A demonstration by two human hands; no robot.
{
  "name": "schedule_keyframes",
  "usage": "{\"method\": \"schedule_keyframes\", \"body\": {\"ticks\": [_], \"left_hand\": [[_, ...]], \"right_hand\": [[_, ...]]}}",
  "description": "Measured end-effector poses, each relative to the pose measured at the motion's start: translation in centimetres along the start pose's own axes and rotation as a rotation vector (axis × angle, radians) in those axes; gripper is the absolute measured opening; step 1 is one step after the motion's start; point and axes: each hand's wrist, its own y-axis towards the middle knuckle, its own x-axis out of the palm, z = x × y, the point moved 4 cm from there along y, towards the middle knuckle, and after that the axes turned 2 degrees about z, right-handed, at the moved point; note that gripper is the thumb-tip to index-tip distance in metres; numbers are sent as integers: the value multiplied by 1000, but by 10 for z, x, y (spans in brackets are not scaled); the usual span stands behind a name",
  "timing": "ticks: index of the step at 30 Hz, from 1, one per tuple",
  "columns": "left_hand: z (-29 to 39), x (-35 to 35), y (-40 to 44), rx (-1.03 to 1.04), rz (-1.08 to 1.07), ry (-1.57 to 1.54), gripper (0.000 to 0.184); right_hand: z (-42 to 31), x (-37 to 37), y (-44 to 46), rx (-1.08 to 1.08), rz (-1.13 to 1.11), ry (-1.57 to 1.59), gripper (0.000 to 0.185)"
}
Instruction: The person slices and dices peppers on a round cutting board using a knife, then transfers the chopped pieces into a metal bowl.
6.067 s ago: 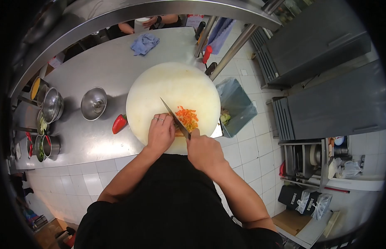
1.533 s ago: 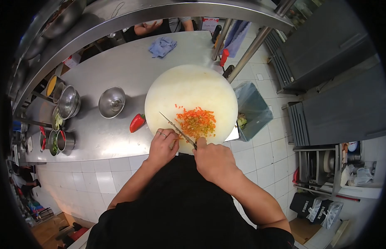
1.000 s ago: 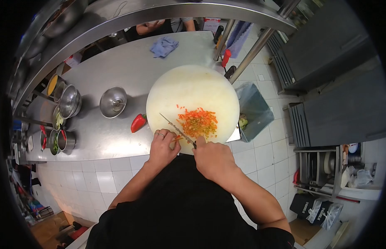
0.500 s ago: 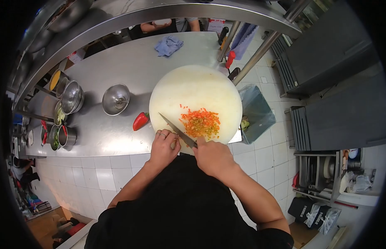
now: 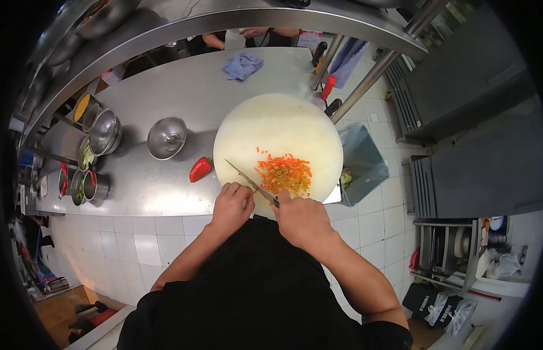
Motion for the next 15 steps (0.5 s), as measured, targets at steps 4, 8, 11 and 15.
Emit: {"method": "schedule_keyframes", "body": {"ticks": [4,8,11,15], "left_hand": [[5,-9,-1,5,42,7,11],[-1,-8,-5,25,33,-9,11],[-2,-7,-5,-1,0,-31,12],[2,-8,-7,4,50,-2,12]], "right_hand": [[-7,2,-5,-6,-16,-40,35],[5,10,6,-35,45,-6,33],[1,0,4,-31,13,-25,32],[-9,2,0,-26,-13,-35,33]]}}
